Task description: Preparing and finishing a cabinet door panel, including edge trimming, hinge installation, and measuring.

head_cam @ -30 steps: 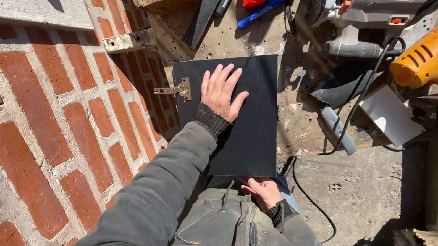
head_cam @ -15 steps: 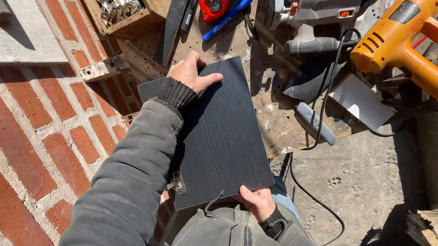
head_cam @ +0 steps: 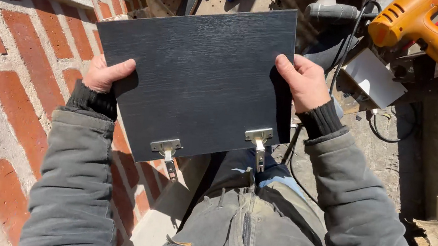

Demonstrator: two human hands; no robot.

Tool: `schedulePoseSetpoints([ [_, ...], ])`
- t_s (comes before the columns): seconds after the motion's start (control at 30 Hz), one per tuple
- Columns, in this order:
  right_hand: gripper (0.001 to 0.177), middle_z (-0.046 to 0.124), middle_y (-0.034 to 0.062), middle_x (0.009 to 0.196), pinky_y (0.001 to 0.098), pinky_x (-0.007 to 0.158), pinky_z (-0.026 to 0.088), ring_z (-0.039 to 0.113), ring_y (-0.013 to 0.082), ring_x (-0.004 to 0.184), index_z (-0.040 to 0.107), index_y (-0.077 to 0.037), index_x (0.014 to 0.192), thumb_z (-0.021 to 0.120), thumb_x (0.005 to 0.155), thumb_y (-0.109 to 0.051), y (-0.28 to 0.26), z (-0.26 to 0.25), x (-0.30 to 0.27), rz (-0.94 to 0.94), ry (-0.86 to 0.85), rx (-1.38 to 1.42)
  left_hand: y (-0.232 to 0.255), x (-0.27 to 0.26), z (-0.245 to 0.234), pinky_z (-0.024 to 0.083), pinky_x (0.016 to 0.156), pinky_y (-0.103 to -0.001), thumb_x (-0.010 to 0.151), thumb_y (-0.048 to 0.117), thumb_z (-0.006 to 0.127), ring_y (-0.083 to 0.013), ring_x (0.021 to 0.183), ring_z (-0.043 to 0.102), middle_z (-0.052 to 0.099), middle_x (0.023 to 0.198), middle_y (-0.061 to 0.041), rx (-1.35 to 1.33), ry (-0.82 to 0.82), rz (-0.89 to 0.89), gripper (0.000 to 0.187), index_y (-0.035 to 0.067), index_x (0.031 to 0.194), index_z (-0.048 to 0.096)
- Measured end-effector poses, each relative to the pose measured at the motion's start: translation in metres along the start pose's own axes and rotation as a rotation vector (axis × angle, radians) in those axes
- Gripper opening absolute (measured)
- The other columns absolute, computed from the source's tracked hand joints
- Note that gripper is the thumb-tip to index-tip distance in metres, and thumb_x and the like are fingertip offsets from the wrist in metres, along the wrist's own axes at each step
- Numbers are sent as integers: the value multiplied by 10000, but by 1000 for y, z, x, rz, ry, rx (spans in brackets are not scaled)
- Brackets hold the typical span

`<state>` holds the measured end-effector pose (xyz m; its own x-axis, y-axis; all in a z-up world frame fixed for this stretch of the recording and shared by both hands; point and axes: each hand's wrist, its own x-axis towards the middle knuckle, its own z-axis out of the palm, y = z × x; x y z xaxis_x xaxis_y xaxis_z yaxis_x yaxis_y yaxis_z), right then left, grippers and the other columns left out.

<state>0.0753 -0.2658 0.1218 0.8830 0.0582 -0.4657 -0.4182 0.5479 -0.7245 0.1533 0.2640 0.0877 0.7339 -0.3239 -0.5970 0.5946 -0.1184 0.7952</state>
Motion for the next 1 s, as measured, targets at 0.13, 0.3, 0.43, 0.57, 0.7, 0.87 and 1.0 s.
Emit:
schedulePoseSetpoints([
  [0.13,457,648,73,1118,251,836,515,609,103,978,548,47,1377,672,1103,-297,-62,-3,8,-198,-71,-678,-126,-38,67,508,847,-366,1024,9,661,-229,979,590,592,1139,-134,-582,203,458,230,-55,1200,527],
  [0.3,357,714,130,1254,299,1029,561,685,148,1147,571,55,1426,639,1148,-157,-65,-25,-81,-400,9,-778,-260,-85,175,562,991,-456,883,291,767,-330,1116,689,656,1293,-229,-1355,-128,-410,634,-130,1301,544],
  [0.43,291,705,120,1188,326,978,571,694,172,1082,607,40,1326,587,1104,-147,21,-72,-147,-148,142,-544,-297,-122,292,557,922,-421,997,275,675,-237,1066,671,675,1227,-114,-1063,220,96,417,3,1302,591],
  [0.57,341,724,135,1142,323,889,564,696,190,1020,632,39,1286,600,1048,-203,113,-125,-190,161,244,-404,-391,-78,301,567,848,-400,957,439,650,-200,957,669,692,1104,-98,-1232,-103,-166,494,10,1197,603],
  [0.7,390,737,136,1101,332,873,584,717,190,975,645,18,1284,610,1006,-253,160,-157,-223,407,222,-439,-423,-32,308,529,735,-338,1028,492,679,-171,831,612,677,1067,-107,-1378,-336,-271,531,4,1217,592],
  [0.87,423,748,122,1096,319,858,568,719,159,964,644,7,1290,616,1000,-299,187,-172,-237,502,163,-482,-378,5,338,477,724,-237,996,450,737,-201,1039,719,692,1179,-114,-1445,-495,-223,532,43,1282,549],
  [1.0,431,749,108,1113,308,840,553,700,150,952,634,3,1301,611,1002,-306,198,-175,-238,548,141,-475,-290,-25,329,557,805,-308,815,475,847,-360,1239,705,629,1374,-275,-1098,118,-277,826,1,1389,488],
])
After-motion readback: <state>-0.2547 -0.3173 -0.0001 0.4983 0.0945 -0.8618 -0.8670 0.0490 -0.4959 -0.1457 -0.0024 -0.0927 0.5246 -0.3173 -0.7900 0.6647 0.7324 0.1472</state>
